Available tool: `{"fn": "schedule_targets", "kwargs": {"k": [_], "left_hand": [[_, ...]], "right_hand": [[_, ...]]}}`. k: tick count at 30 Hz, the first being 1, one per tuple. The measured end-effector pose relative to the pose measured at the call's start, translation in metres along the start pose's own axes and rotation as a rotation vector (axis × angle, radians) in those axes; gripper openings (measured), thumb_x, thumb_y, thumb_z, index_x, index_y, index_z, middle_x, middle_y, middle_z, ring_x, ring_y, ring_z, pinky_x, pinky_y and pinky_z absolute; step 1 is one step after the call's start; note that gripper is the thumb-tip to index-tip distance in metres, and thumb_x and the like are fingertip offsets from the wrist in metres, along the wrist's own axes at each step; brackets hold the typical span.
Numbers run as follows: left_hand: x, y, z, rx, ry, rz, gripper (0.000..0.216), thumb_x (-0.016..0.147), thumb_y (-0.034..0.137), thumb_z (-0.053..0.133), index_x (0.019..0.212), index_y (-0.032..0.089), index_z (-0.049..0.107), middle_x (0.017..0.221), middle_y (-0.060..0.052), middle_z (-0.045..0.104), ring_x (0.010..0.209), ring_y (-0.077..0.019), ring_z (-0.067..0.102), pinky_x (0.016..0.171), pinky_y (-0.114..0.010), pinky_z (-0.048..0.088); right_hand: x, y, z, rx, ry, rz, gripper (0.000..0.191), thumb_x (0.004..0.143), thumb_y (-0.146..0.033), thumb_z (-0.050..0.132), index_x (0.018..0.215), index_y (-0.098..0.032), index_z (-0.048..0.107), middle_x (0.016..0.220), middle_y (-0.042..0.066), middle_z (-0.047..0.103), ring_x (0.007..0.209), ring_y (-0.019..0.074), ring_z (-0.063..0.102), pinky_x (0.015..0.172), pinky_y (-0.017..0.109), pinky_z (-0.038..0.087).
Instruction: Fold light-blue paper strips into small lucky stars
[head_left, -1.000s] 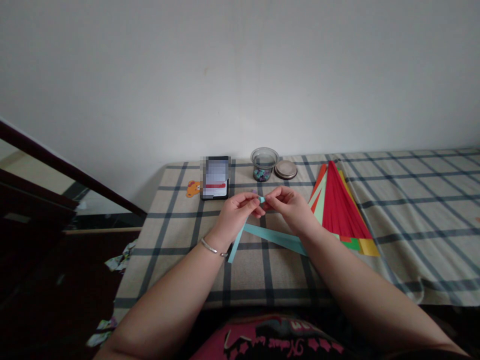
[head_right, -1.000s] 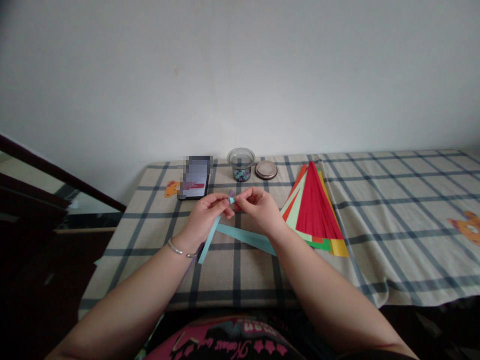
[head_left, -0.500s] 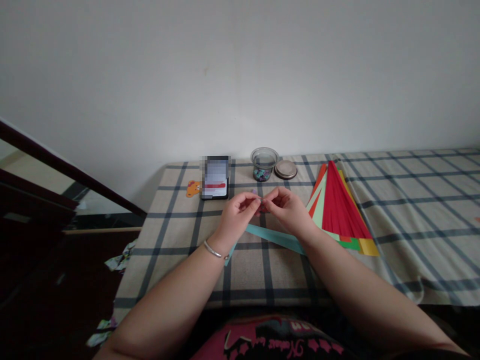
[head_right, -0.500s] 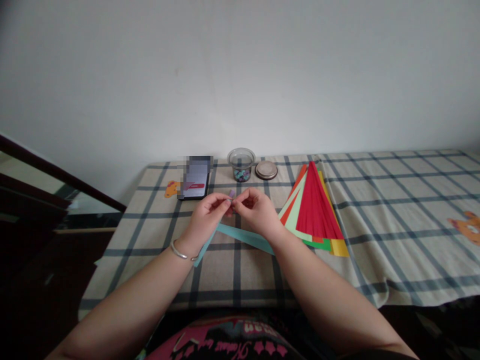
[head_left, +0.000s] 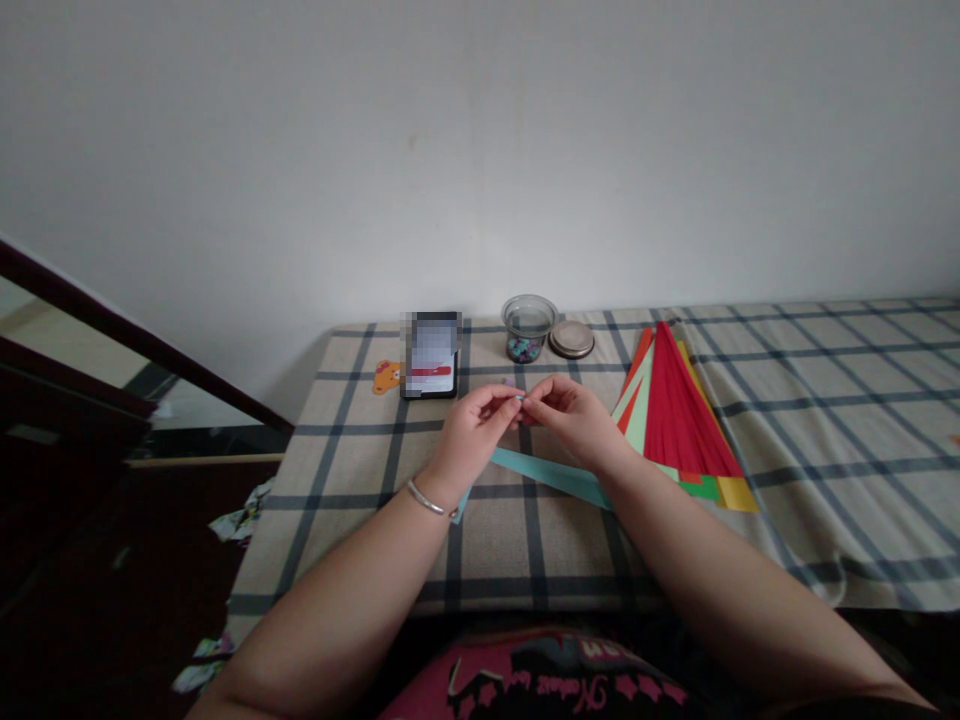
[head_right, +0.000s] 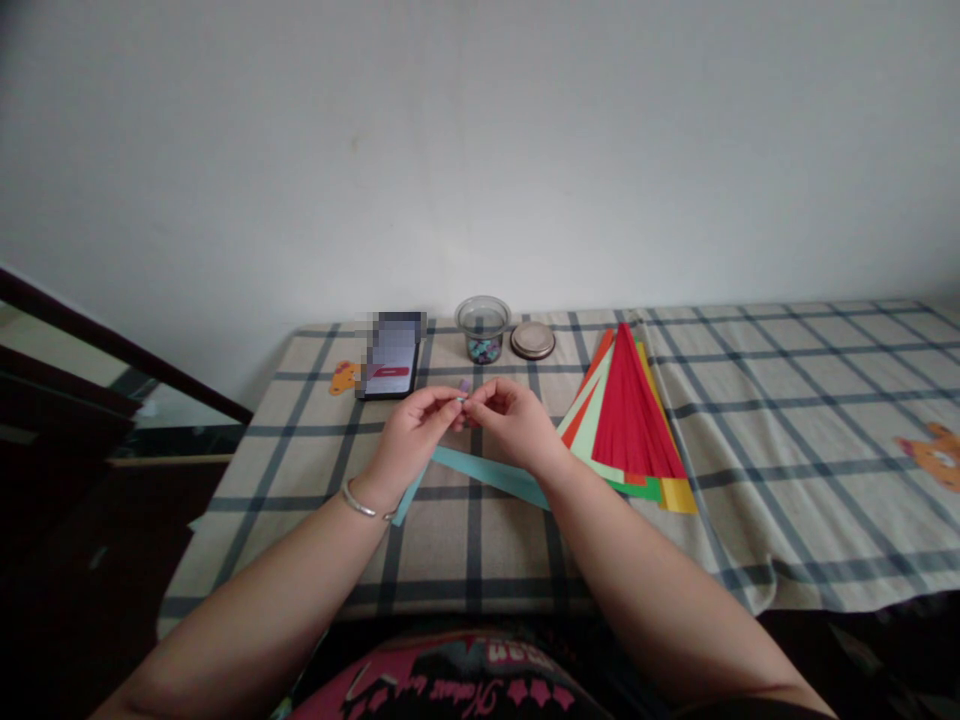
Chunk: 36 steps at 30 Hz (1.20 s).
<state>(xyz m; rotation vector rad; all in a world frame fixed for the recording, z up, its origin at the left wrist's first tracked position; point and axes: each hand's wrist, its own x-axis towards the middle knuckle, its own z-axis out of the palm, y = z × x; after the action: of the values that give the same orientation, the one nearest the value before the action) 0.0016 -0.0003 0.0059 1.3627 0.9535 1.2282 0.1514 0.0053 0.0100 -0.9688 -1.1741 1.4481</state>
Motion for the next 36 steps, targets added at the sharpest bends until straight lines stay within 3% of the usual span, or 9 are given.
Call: {"fn": "schedule_targets", "kwargs": {"k": [4,11,24,31,36], "left_hand": [[0.0018,-0.0045,-0.0002,-0.092,0.014,-0.061,0.03,0.075,0.033,0.072,0.097,0.015,0.064,0.068,0.001,0.066,0.061,-0.0106,0.062,0.063,-0.024,0.053],[0.0042,-0.0087,0.0008,-0.271,0.037,-0.133,0.029,0.07,0.036,0.076,0.077,0.015,0.058,0.059,0.003,0.062,0.056,-0.0098,0.06,0.059,-0.023,0.051],[0.0011,-0.004,-0.0026,0.093,0.022,0.038,0.018,0.08,0.032,0.067,0.086,0.015,0.065,0.076,-0.003,0.07,0.066,-0.013,0.066,0.066,-0.026,0.055],[0.0012,-0.0039,-0.0021,0.089,0.001,0.061,0.017,0.087,0.03,0.057,0.092,0.015,0.065,0.077,-0.003,0.069,0.066,-0.0119,0.064,0.065,-0.024,0.054],[-0.0027,-0.003,-0.002,0.155,0.02,0.093,0.023,0.089,0.035,0.055,0.099,0.017,0.065,0.089,-0.006,0.069,0.072,-0.0135,0.064,0.068,-0.026,0.053]], "right_hand": [[-0.0018,-0.0021,0.0007,-0.004,-0.016,-0.022,0.037,0.062,-0.047,0.08,0.066,-0.018,0.057,0.061,-0.001,0.068,0.061,0.0134,0.067,0.067,0.029,0.054],[-0.0029,-0.0042,-0.0003,0.015,-0.034,-0.029,0.035,0.063,-0.045,0.08,0.066,-0.019,0.058,0.064,0.0,0.071,0.062,0.0139,0.068,0.068,0.031,0.055],[-0.0013,-0.003,-0.0024,0.076,0.009,0.017,0.036,0.057,-0.043,0.084,0.063,-0.018,0.059,0.063,-0.002,0.07,0.062,0.0113,0.066,0.067,0.026,0.052],[-0.0005,0.0,-0.0049,0.119,0.017,0.069,0.039,0.056,-0.045,0.084,0.065,-0.019,0.057,0.065,-0.002,0.07,0.063,0.0116,0.065,0.068,0.028,0.052],[-0.0004,-0.0003,-0.0046,0.037,0.06,0.038,0.041,0.055,-0.049,0.083,0.063,-0.019,0.056,0.058,-0.004,0.065,0.056,0.0105,0.061,0.062,0.027,0.05]]}}
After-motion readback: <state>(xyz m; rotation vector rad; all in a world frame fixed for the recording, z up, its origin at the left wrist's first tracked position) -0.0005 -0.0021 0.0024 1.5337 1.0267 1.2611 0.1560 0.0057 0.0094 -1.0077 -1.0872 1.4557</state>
